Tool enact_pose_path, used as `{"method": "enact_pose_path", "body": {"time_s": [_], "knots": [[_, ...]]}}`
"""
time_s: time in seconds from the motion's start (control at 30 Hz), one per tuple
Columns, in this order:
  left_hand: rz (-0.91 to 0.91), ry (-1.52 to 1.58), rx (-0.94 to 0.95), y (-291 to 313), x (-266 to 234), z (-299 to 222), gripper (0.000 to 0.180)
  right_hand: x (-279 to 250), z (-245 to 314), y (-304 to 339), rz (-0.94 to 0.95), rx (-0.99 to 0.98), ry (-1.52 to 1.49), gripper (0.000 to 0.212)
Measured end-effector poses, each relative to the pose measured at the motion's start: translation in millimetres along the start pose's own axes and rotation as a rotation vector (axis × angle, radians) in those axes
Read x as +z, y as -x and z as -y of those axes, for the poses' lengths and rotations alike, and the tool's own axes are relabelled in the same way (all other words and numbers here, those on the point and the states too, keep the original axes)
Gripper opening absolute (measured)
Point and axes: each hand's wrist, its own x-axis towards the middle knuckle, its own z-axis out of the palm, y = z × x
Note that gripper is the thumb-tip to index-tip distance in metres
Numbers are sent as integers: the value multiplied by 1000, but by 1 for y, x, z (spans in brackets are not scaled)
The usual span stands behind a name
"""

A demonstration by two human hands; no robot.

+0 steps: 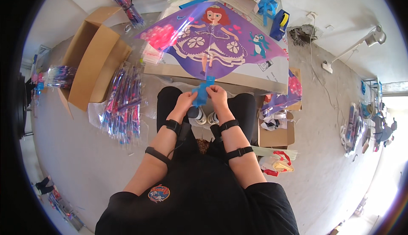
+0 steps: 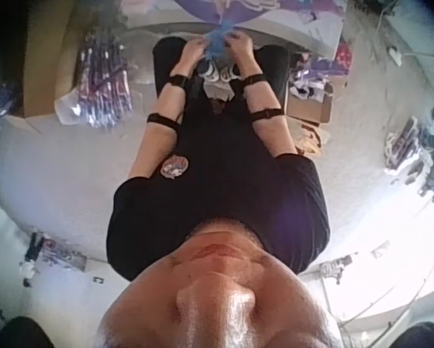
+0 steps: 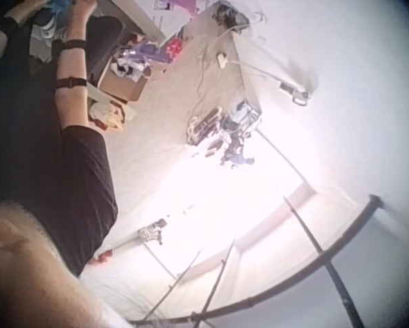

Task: Assembling and taping character-themed kites.

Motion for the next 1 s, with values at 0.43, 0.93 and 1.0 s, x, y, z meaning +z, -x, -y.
{"method": "enact_pose_path", "body": {"time_s": [0.43,0.93,1.0], "knots": [[-178,-1293,804,-21,-3,-14,52,23,-30,-69,-327,-180,475,20],[-175,-1535,677,-35,-5,-19,55,29,-25,-72,-409,-199,727,27],[-187,-1542,682,-35,-6,-19,61,33,-20,-68,-403,-191,722,27]]}}
